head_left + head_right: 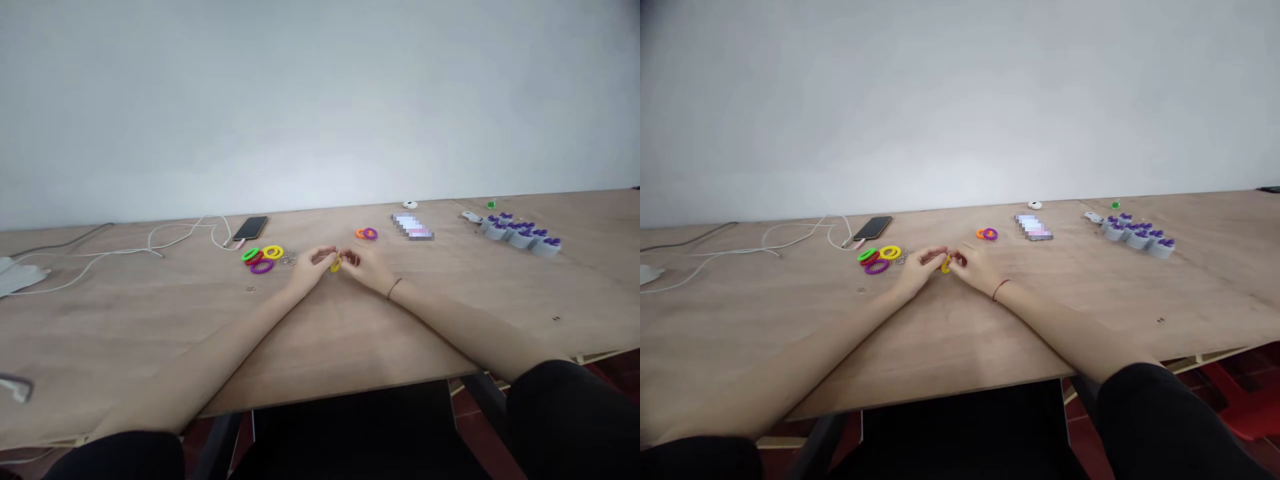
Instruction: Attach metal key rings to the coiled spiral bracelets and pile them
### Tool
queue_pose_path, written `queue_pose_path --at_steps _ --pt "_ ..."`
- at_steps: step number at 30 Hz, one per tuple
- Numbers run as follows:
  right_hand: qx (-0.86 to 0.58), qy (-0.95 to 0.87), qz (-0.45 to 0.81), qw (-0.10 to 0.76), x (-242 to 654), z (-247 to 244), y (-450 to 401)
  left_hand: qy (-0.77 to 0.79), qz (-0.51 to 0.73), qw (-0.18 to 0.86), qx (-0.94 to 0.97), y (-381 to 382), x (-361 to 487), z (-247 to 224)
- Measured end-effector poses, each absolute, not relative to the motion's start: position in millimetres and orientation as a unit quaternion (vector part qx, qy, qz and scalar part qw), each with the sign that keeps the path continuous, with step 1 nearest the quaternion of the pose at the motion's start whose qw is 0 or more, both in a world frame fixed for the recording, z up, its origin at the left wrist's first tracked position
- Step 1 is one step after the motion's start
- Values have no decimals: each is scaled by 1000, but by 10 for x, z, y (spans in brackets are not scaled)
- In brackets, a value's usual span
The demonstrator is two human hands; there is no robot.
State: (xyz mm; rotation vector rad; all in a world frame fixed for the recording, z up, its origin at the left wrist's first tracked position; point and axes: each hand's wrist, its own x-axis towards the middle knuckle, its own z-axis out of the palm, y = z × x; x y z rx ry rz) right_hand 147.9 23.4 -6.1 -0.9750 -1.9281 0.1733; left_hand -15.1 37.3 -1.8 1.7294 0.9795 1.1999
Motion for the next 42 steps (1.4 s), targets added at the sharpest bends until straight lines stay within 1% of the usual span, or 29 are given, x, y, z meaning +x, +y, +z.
queue_pose_path --at_steps 5,8,20,27,33,35,40,42 --pt "-378 -811 8 446 1487 -67 216 362 478 484 637 346 -76 -72" --pt "-381 -812 -3 442 1478 -72 208 358 483 499 624 358 -68 -96" --pt "-401 -784 -14 473 1417 -66 202 391 525 431 621 310 -14 -37" --pt "-358 -816 -35 452 1436 -29 183 399 546 402 617 324 -36 -33" --pt "-323 -843 -33 428 1470 -13 191 395 531 386 642 329 -59 -32" --pt "-326 -845 -50 421 1473 -15 190 404 521 358 661 332 -72 -33" --pt "-350 -845 -102 392 1481 -42 198 468 470 177 727 288 -111 23" --pt "-360 -844 -107 383 1483 -54 199 461 435 155 758 253 -119 68"
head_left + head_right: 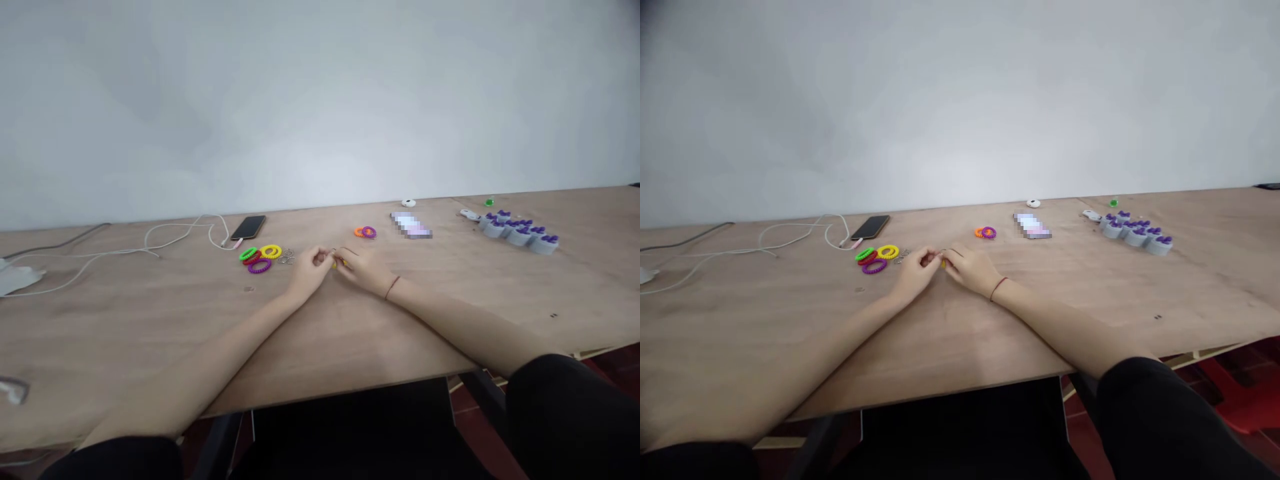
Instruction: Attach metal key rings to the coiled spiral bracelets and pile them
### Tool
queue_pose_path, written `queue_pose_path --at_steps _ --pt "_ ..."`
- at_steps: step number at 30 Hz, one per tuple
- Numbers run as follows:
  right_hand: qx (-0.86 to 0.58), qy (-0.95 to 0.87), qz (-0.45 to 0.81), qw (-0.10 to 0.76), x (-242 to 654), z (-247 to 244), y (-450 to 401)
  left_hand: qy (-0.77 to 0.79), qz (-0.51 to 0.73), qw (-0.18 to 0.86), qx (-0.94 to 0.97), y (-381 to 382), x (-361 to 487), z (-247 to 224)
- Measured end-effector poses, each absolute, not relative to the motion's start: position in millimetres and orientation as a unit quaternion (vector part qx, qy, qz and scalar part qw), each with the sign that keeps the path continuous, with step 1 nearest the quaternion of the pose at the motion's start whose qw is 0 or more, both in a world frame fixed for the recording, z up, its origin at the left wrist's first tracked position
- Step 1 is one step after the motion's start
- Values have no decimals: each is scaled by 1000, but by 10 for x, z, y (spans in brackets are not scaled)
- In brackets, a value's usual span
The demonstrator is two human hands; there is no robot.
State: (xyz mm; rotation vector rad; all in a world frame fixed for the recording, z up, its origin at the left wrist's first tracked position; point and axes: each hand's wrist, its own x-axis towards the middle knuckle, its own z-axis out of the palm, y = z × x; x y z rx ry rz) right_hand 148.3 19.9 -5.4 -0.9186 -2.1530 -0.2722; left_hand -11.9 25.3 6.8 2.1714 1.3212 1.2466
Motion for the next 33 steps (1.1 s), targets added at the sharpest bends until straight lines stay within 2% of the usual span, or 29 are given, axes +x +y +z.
queue_pose_path --at_steps 4,9,12,15,18,26,33 --pt "-359 -843 -17 400 1496 -21 194 433 406 196 781 210 -129 136" --pt "-395 -697 292 523 1515 88 236 402 414 282 767 202 -129 167" --pt "-355 -646 504 450 1493 92 260 375 410 320 767 177 -114 182" --pt "-319 -623 612 368 1472 68 255 350 397 346 775 149 -103 190" --pt "-338 -649 587 346 1500 76 241 339 385 354 782 146 -107 179" --pt "-347 -777 417 320 1665 203 189 355 352 322 804 224 -143 87" --pt "-387 -787 306 370 1630 138 125 362 311 307 823 195 -133 64"
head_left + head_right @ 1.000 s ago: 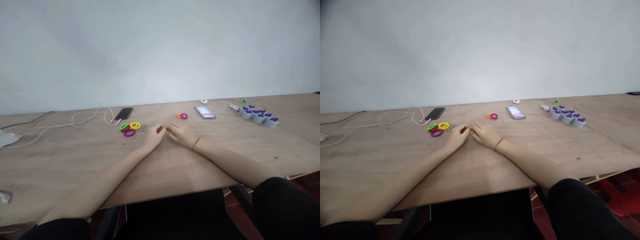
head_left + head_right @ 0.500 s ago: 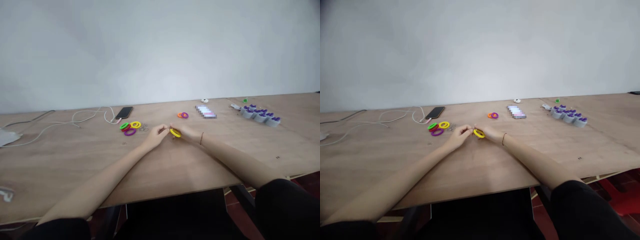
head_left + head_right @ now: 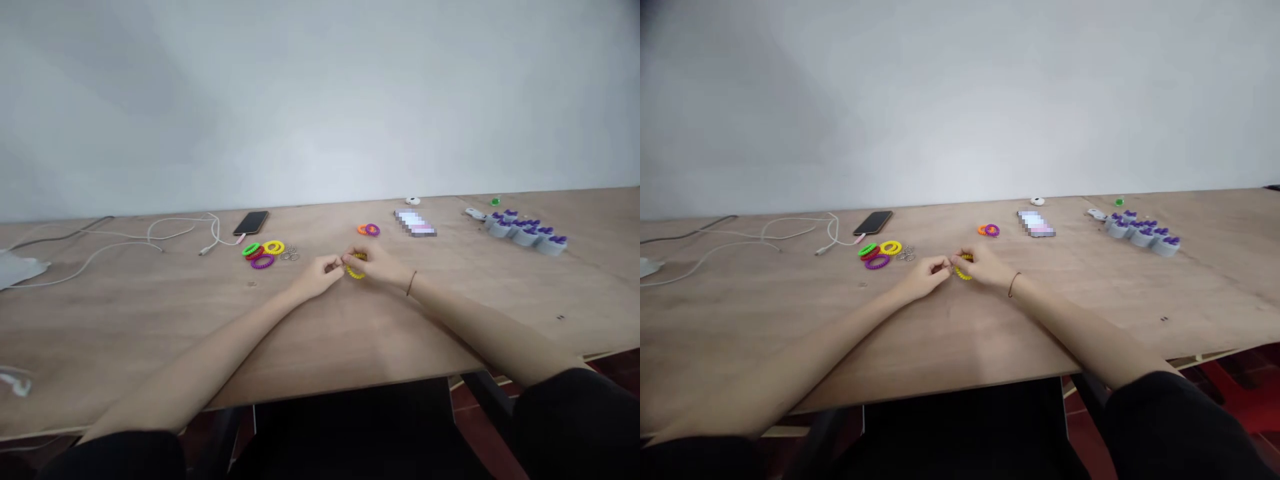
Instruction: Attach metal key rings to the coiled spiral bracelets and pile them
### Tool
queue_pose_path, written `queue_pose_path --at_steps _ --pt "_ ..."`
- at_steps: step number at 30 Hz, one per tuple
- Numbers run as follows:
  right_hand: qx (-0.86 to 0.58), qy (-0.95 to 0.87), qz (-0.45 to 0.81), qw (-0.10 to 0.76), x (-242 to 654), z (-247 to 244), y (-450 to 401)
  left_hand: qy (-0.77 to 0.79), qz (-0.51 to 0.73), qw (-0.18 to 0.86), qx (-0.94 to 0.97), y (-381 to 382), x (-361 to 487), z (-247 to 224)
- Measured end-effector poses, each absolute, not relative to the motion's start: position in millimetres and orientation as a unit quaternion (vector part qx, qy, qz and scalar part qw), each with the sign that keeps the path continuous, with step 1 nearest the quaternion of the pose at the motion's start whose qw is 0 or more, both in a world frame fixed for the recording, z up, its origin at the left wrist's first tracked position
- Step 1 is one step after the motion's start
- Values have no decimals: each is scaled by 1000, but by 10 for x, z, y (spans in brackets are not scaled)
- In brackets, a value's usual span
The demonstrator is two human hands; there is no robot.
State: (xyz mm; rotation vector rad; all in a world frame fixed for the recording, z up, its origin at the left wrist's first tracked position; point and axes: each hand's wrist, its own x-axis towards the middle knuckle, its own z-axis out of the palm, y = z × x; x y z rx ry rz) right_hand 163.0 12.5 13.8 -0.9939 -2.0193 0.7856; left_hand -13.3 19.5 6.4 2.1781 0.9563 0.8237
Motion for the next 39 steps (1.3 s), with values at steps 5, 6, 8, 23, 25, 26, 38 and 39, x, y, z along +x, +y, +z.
queue_pose_path --at_steps 5,6,8,23,25,26,38,39 --pt "-393 -788 244 407 1572 132 28 385 314 280 821 186 -115 62" --pt "-396 -786 231 415 1561 131 13 392 318 270 820 187 -110 56" --pt "-401 -780 212 431 1541 118 -2 410 331 244 814 186 -97 43" --pt "-419 -714 265 495 1503 8 89 422 408 165 793 91 -52 35" --pt "-419 -723 231 499 1496 22 57 422 412 180 787 90 -52 35" --pt "-419 -725 216 502 1492 27 42 422 415 189 783 90 -50 37" --pt "-412 -720 226 512 1457 30 -10 430 452 232 746 144 -42 12" --pt "-414 -715 233 514 1455 23 -5 432 459 229 742 157 -42 3"
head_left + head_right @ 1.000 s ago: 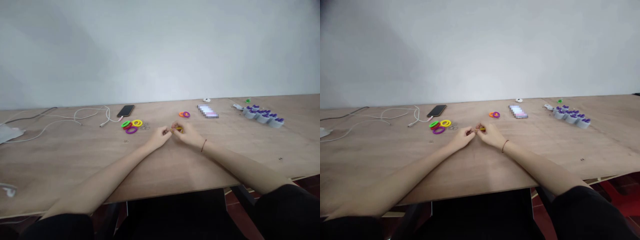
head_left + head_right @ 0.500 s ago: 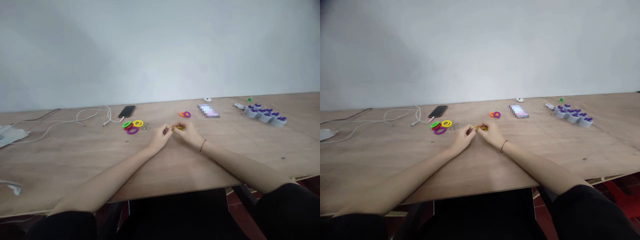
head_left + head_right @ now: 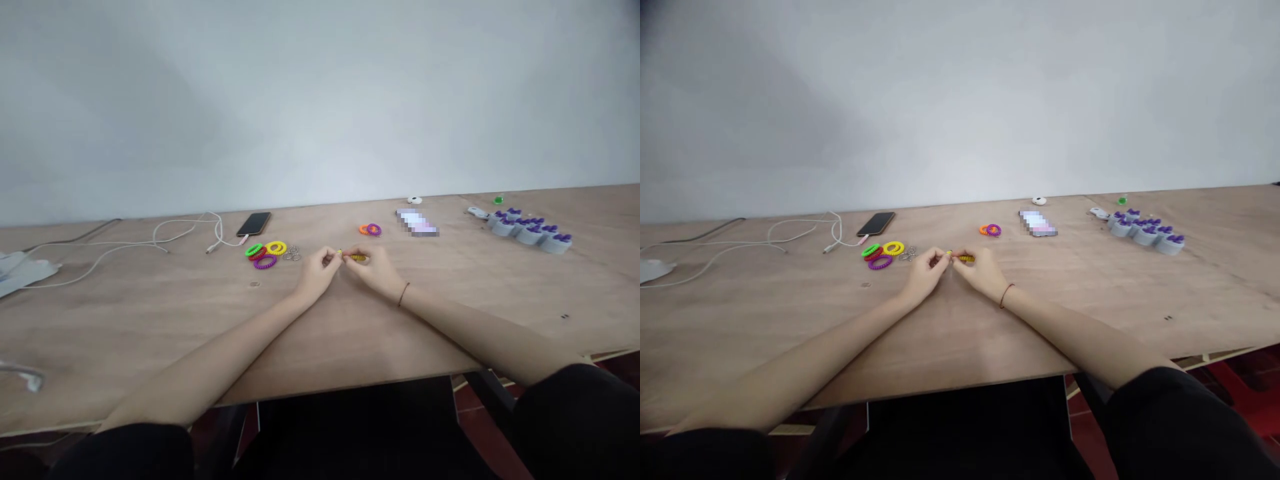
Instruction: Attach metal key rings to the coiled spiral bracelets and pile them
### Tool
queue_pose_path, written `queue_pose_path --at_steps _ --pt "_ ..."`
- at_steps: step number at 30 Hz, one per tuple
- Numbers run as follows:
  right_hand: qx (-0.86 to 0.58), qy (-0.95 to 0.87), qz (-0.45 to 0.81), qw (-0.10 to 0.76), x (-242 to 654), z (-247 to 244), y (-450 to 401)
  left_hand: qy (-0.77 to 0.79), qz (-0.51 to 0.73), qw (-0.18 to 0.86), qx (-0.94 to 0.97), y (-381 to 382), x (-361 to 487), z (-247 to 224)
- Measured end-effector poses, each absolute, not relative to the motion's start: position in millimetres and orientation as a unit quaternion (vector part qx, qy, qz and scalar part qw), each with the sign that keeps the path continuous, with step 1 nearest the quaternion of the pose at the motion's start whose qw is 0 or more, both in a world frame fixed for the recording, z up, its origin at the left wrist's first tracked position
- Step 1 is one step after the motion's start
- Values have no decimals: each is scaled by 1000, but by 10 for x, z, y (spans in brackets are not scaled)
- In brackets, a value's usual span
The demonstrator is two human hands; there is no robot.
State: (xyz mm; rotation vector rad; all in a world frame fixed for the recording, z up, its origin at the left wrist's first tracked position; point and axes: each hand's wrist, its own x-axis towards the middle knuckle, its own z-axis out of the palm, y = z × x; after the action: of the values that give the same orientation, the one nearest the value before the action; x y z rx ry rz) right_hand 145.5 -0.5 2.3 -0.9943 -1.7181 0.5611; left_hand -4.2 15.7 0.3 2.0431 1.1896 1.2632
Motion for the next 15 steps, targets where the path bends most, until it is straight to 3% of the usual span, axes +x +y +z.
queue_pose_path --at_steps 9,15 --pt "-393 -705 317 497 1474 -5 61 382 466 344 720 295 -77 -89" --pt "-420 -737 260 461 1561 6 122 357 463 450 675 324 -76 -119"
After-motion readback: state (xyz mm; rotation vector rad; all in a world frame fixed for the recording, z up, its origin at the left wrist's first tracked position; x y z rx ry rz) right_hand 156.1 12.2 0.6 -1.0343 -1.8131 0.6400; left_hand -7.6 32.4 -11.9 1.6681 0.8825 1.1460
